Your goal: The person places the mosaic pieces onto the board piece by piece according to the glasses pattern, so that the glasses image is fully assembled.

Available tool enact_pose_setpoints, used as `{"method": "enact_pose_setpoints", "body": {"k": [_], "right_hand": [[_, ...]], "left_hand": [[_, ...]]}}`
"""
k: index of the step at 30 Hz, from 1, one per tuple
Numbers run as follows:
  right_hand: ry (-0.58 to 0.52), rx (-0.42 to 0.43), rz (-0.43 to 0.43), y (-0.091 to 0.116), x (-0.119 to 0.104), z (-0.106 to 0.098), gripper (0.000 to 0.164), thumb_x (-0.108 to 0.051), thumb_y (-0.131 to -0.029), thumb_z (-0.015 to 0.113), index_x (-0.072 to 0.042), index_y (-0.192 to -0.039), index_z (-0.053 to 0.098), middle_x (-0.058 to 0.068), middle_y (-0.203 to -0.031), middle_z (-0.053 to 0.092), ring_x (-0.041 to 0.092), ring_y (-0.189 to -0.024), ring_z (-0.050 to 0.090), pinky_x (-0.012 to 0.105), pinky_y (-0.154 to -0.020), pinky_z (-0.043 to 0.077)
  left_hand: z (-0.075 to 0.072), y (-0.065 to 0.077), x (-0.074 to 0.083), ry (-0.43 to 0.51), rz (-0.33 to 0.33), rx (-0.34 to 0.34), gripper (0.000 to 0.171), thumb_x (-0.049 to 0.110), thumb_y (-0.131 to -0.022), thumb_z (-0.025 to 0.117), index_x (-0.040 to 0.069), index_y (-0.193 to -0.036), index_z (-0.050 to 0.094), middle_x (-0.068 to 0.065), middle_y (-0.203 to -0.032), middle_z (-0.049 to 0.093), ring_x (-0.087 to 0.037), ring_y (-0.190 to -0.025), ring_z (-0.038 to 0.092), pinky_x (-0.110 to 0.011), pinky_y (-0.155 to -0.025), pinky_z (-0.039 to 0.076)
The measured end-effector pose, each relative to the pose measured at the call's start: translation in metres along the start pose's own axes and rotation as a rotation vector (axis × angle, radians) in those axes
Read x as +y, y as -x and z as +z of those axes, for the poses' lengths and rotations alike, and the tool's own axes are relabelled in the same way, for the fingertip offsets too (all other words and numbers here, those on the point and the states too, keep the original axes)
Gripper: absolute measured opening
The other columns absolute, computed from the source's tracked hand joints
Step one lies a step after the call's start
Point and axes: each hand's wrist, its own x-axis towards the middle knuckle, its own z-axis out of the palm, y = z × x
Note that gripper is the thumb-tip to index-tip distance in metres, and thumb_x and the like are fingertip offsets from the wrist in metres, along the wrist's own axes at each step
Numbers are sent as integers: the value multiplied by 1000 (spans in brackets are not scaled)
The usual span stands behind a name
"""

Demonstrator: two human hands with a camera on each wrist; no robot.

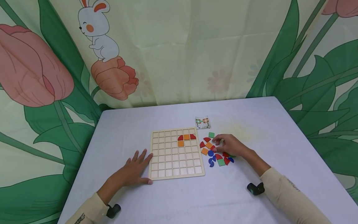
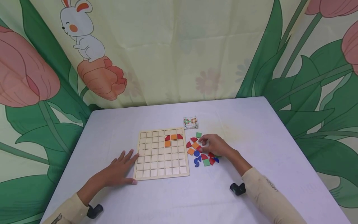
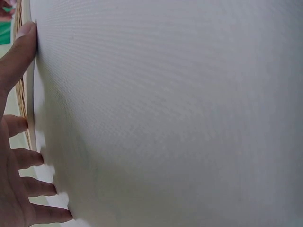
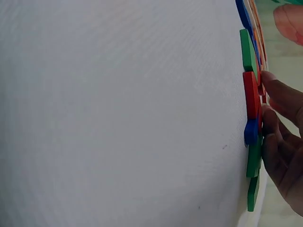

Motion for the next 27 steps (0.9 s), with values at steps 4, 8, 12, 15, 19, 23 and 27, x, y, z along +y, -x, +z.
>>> {"method": "enact_pose_setpoints", "body": {"k": [4,8,12,15,19,23,27], "right_hand": [[30,-8,2,1,-2,0,42,-23,-81,85,-12,-119,71,2,-102,67,17,-89,57,26,-70,55],[37,-31,-11,4,-5,-3,33,-22,-82,84,-13,-113,74,3,-106,68,18,-96,58,26,-73,55],[36,-61,-36,5,-4,-6,28,-20,-84,82,-15,-111,77,2,-105,67,17,-96,58,26,-73,55],[49,-79,-54,6,-3,-7,27,-18,-85,81,-16,-111,78,2,-104,66,17,-95,58,25,-72,54],[69,-89,-65,6,-3,-8,23,-15,-84,82,-17,-106,78,2,-103,65,16,-94,57,24,-70,54],[76,-105,-66,7,-5,-8,19,-15,-83,83,-18,-100,75,1,-100,64,16,-92,57,23,-69,54],[83,-136,-74,7,-7,-9,19,-16,-85,82,-17,-100,72,-1,-99,65,16,-91,57,23,-70,55]], "left_hand": [[0,0,0,-1,2,6,111,71,-76,72,17,-161,24,-19,-167,15,-53,-151,12,-74,-109,26],[0,1,0,1,3,6,111,71,-77,71,17,-161,24,-19,-167,14,-53,-150,12,-74,-109,26],[-1,1,0,8,4,7,111,70,-77,72,16,-161,24,-20,-167,15,-53,-150,12,-74,-109,25],[-1,1,0,12,3,5,110,69,-77,72,16,-161,24,-19,-167,14,-53,-151,11,-74,-110,25],[-1,1,0,14,1,3,110,69,-77,72,16,-161,24,-19,-168,14,-52,-151,11,-74,-110,24],[0,0,-1,14,1,3,111,71,-77,71,16,-161,25,-19,-167,15,-52,-151,11,-74,-110,24],[0,-1,-4,0,11,-11,112,74,-77,69,16,-161,23,-20,-168,14,-53,-151,11,-75,-109,25]]}}
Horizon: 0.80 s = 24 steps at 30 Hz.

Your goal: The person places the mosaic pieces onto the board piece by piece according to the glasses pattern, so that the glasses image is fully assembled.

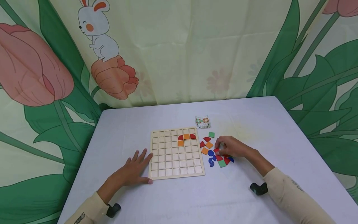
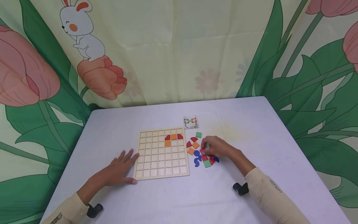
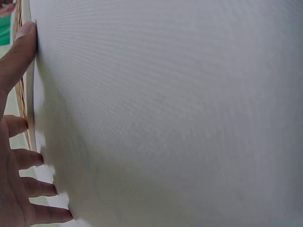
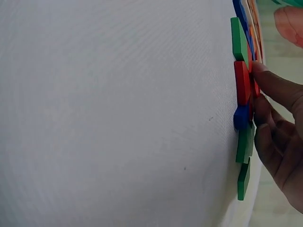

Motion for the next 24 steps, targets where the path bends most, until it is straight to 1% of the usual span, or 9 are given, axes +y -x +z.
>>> {"method": "enact_pose_setpoints", "body": {"k": [3,6,9,11,14,16,19,22,24], "right_hand": [[11,9,-19,-3,-1,0,23,-16,-85,81,-16,-106,72,-1,-102,67,15,-94,59,24,-74,56],[22,3,-18,-3,0,0,27,-16,-86,80,-15,-112,73,0,-104,68,15,-97,61,24,-76,57],[19,-29,6,0,2,2,27,-17,-86,80,-17,-112,75,-1,-103,67,15,-98,61,23,-75,57],[21,-37,-12,0,2,1,25,-19,-87,79,-18,-111,75,-1,-103,67,15,-99,61,23,-76,57],[13,-35,-26,0,2,1,21,-20,-88,79,-20,-108,75,-2,-104,68,15,-98,61,23,-77,56],[-4,-37,-13,1,2,1,20,-20,-88,78,-20,-107,75,-3,-104,69,15,-96,61,23,-76,56],[-42,-40,11,2,2,1,21,-19,-89,78,-18,-109,73,-2,-97,68,15,-88,59,23,-71,55],[-68,-28,-11,2,1,3,23,-19,-91,75,-16,-113,71,-2,-88,64,15,-78,59,24,-64,54],[-79,-11,-29,2,-1,4,22,-19,-92,74,-17,-113,71,-2,-84,61,16,-74,58,24,-61,53]], "left_hand": [[0,-2,-4,-13,-2,18,112,72,-77,70,16,-161,23,-20,-167,14,-53,-151,12,-75,-109,26],[1,-4,-6,-10,-2,27,113,72,-76,71,16,-161,23,-20,-167,15,-53,-151,12,-75,-108,26],[5,-4,-5,8,1,0,114,74,-75,70,16,-161,23,-20,-167,15,-54,-150,11,-77,-108,25],[5,-3,-5,3,-15,-6,114,74,-75,70,17,-161,22,-19,-168,14,-53,-151,10,-76,-109,25],[6,-3,-5,-7,-29,3,113,73,-75,71,18,-161,23,-18,-168,14,-52,-151,10,-75,-110,25],[7,-3,-5,-14,-23,9,113,72,-75,71,18,-161,23,-18,-168,15,-52,-151,11,-75,-109,26],[7,-4,-3,-10,-10,10,112,73,-76,71,17,-161,24,-19,-168,15,-53,-151,12,-75,-109,26],[7,-3,-2,-6,-17,6,112,72,-75,72,17,-161,25,-18,-168,15,-52,-151,12,-74,-110,26],[7,-3,-1,3,-22,2,112,72,-75,72,18,-161,24,-18,-168,15,-52,-151,12,-74,-110,25]]}}
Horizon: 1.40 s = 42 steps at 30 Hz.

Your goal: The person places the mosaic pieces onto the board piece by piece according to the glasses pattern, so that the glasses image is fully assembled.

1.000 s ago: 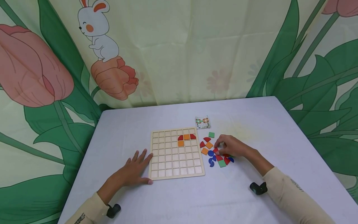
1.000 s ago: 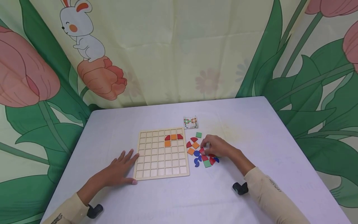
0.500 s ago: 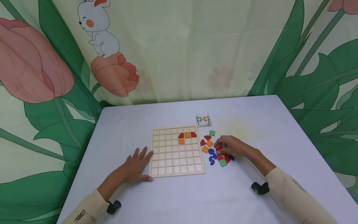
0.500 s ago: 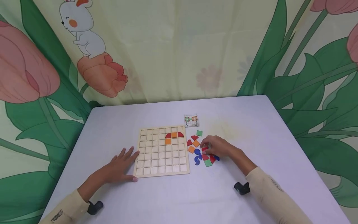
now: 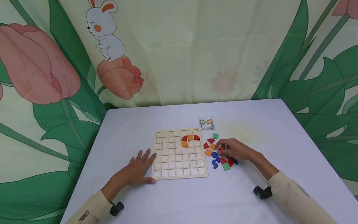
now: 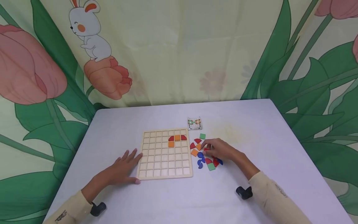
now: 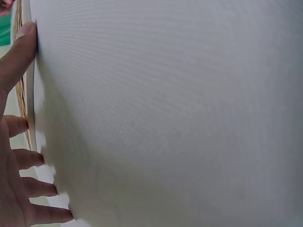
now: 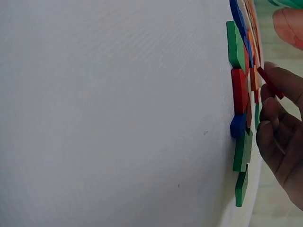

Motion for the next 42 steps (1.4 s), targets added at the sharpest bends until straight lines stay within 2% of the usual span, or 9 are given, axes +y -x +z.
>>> {"method": "enact_pose_setpoints", "body": {"k": [4,9,14,19,25,28,35,42], "right_hand": [[-26,30,-21,3,-1,3,18,-19,-92,74,-17,-110,72,-1,-83,62,17,-69,58,25,-58,52],[-42,62,-11,7,-1,9,18,-21,-90,77,-16,-107,74,-2,-85,64,18,-71,56,24,-56,51],[-63,71,-13,10,-1,13,26,-23,-89,77,-14,-113,74,-1,-94,66,16,-75,55,24,-56,50],[-100,57,-23,10,-2,14,31,-20,-91,75,-12,-120,73,3,-100,67,16,-72,55,24,-54,49],[-118,26,-51,4,-7,15,35,-20,-92,73,-11,-126,70,3,-92,65,14,-65,56,23,-52,47],[-128,21,-64,0,-14,16,36,-20,-92,74,-10,-126,70,3,-96,66,14,-66,56,24,-52,47],[-129,85,-31,-10,-25,21,32,-18,-89,77,-14,-120,72,1,-91,62,16,-67,56,24,-52,48],[-142,135,-39,-20,-36,29,31,-14,-89,75,-12,-120,71,1,-92,61,16,-67,56,23,-55,49]], "left_hand": [[0,0,3,8,0,-7,113,74,-74,71,19,-161,24,-17,-168,14,-51,-152,11,-74,-111,25],[1,-1,6,0,11,-9,112,74,-74,71,19,-160,26,-17,-168,15,-51,-152,12,-73,-111,26],[3,0,7,0,13,-16,113,75,-73,70,20,-161,26,-16,-168,15,-51,-152,13,-73,-111,26],[3,2,8,8,4,-16,113,75,-73,71,21,-160,26,-15,-168,15,-51,-151,13,-73,-111,26],[1,4,6,-9,-13,-11,113,75,-73,72,21,-161,26,-16,-168,16,-51,-151,13,-72,-111,27],[1,5,4,-10,-17,-8,113,74,-73,72,19,-160,26,-17,-168,16,-52,-151,14,-73,-110,27],[0,6,4,-8,-22,0,114,75,-72,71,19,-160,26,-17,-168,16,-52,-151,14,-73,-110,27],[-3,4,7,-4,-28,0,113,74,-73,72,20,-161,25,-16,-168,15,-51,-151,13,-72,-111,26]]}}
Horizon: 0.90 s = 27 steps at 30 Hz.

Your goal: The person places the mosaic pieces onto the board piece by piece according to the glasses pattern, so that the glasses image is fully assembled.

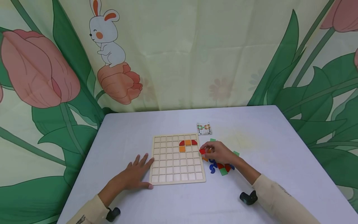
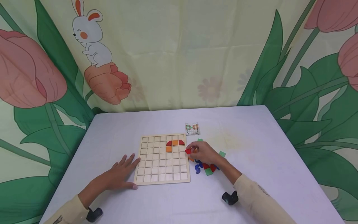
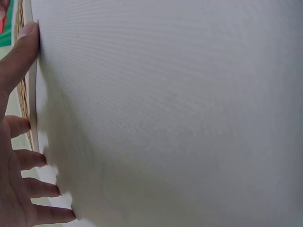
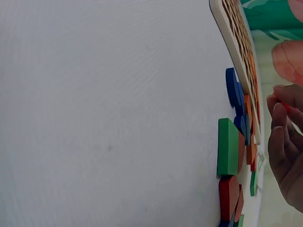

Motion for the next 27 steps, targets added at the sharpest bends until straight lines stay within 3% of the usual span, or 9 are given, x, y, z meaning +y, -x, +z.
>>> {"method": "enact_pose_setpoints", "body": {"k": [10,19,27], "right_hand": [[-33,-45,-27,-13,-16,16,31,-15,-89,76,-10,-119,72,-1,-81,62,15,-59,54,22,-52,43],[-19,-49,-47,-27,-24,30,23,-15,-86,79,-12,-109,74,-2,-84,64,14,-74,57,23,-60,49],[-29,-69,-35,-32,-31,35,25,-12,-86,77,-10,-111,74,-1,-85,64,14,-76,57,26,-63,49]], "left_hand": [[-1,2,2,11,-2,0,112,72,-73,74,20,-160,27,-17,-168,16,-51,-151,13,-72,-111,26],[1,0,0,6,-3,-2,114,74,-72,72,19,-160,26,-17,-168,16,-51,-151,13,-73,-110,27],[1,1,1,6,-7,1,113,73,-72,73,20,-160,27,-17,-168,16,-51,-151,13,-73,-110,27]]}}
